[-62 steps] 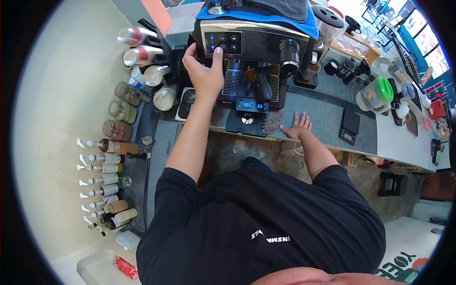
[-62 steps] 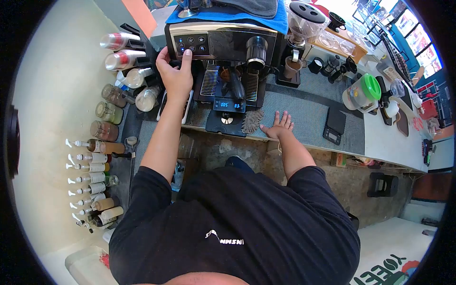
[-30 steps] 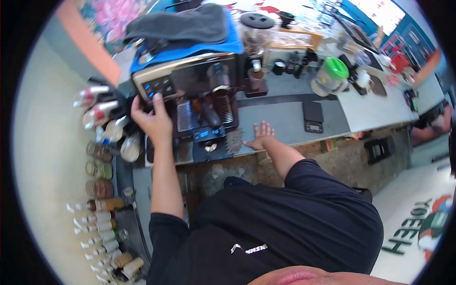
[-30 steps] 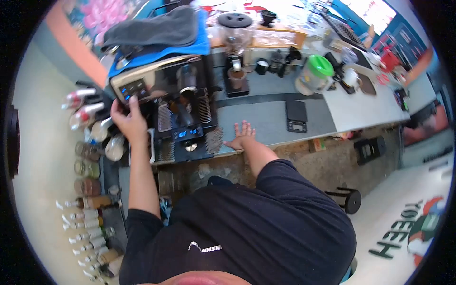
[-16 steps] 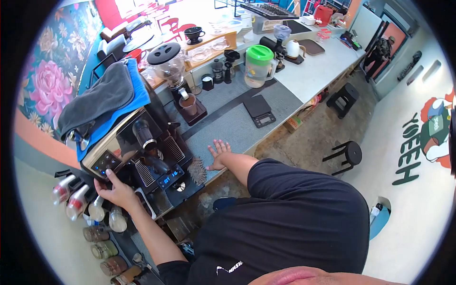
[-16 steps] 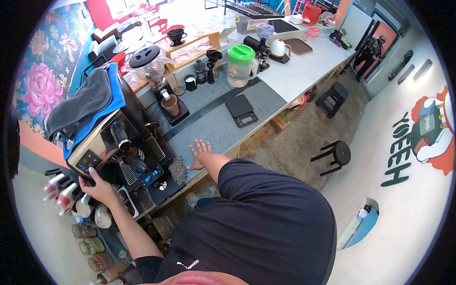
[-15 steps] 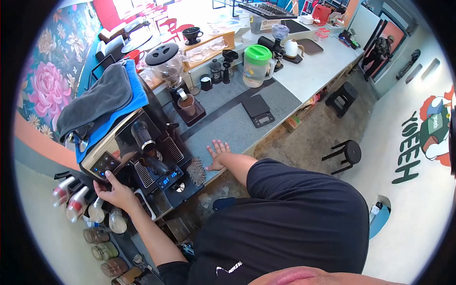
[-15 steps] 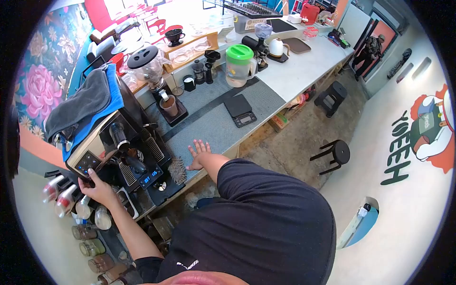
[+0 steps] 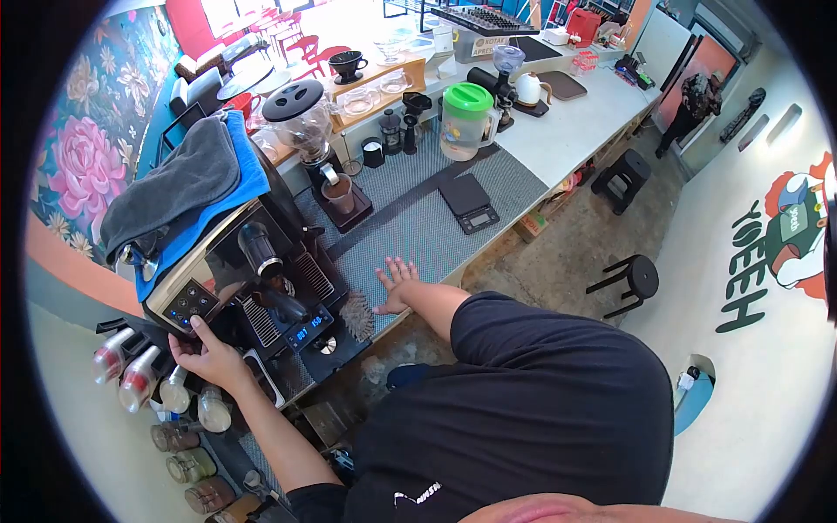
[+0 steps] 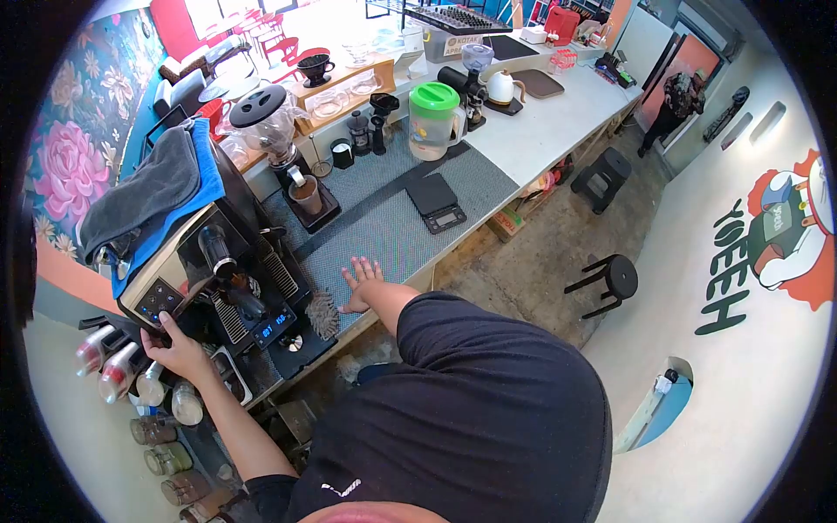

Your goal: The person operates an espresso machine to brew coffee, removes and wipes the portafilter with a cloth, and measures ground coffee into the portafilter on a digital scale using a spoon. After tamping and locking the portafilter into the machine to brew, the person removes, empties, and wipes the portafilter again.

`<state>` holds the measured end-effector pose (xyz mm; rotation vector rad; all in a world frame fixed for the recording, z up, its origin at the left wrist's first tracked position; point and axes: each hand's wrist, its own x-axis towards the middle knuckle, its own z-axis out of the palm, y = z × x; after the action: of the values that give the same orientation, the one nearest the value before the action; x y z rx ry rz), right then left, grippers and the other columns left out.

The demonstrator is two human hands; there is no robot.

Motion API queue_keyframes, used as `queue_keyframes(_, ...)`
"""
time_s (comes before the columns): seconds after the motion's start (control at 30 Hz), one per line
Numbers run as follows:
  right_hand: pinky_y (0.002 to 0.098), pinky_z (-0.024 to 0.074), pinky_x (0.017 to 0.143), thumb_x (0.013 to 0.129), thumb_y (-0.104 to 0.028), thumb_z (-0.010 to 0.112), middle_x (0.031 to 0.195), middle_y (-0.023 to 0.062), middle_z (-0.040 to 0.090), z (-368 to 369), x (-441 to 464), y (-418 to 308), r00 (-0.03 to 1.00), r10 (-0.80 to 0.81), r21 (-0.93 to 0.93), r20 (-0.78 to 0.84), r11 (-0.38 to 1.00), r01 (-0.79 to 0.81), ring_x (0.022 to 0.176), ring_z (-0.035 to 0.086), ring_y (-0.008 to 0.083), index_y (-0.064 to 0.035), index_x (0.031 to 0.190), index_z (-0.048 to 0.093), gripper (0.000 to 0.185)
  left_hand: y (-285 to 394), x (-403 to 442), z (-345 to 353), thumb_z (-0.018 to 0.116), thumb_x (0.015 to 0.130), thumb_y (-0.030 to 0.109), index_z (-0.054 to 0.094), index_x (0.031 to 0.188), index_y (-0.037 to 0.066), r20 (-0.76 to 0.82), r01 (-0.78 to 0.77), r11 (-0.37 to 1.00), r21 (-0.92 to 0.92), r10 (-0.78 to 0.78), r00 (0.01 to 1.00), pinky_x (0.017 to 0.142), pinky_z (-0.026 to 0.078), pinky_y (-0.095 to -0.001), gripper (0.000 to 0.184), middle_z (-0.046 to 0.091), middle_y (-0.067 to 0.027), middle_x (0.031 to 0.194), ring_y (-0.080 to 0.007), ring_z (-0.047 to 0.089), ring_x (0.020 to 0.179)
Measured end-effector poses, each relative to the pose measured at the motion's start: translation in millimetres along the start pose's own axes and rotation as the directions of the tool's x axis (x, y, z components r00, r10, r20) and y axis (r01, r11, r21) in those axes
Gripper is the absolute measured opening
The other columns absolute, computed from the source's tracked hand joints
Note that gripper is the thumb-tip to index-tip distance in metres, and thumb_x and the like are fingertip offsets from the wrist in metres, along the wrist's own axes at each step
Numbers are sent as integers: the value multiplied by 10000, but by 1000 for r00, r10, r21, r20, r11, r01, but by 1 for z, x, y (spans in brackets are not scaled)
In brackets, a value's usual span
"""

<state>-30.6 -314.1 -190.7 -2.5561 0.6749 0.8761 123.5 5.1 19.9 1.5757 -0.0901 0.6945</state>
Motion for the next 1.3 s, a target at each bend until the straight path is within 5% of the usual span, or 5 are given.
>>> queue_keyframes(0.73, 576, -87, 1337, 942, -848, 539, 1826, 155, -220, 9, 7, 1, 1000, -2, 3, -27, 1000, 2, 1676, -222, 374, -229, 1772, -94, 1214, -2, 3, -2, 803, 1035, 240, 435, 1509, -84, 22, 7, 1000, -9, -7, 1000, 1086, 535, -360, 682, 611, -212, 1409, -246, 630, 1255)
queue_keyframes(0.83, 611, -42, 1336, 933, -814, 594, 1836, 171, -165, 15, 4, 4, 992, -44, 16, -119, 999, 46, 1689, -148, 404, -213, 1784, 3, 1198, -1, 2, -1, 806, 1033, 248, 437, 1505, -86, 26, 1, 999, -35, 0, 1000, 1082, 534, -363, 686, 611, -215, 1411, -251, 634, 1247)
queue_keyframes(1.0, 532, 386, 1263, 1009, -408, 723, 1674, 296, 438, -25, -25, 66, 887, -155, 428, -434, 831, 355, 1514, 482, 463, -155, 1759, 214, 941, -12, 6, -4, 826, 1017, 274, 448, 1491, -87, 26, 4, 1000, -30, -3, 1000, 1060, 537, -379, 705, 612, -219, 1411, -260, 638, 1237)
queue_keyframes(1.13, 486, 531, 1134, 912, -82, 625, 1420, 324, 666, -104, -33, 210, 734, 287, 401, -616, 916, -22, 1308, 674, 444, -129, 1765, 111, 997, -8, 7, -5, 844, 1000, 288, 454, 1490, -75, 27, -3, 1000, 13, 3, 1000, 1044, 543, -385, 724, 608, -218, 1415, -270, 643, 1227)
queue_keyframes(1.3, 469, 535, 1102, 848, -133, 707, 1236, 291, 755, -243, -112, 415, 543, 769, 548, -338, 630, -550, 1129, 744, 397, -51, 1720, -193, 1256, -7, 8, -8, 850, 995, 302, 455, 1492, -64, 33, 13, 1000, 23, -14, 999, 1016, 549, -380, 733, 604, -211, 1413, -270, 645, 1213)
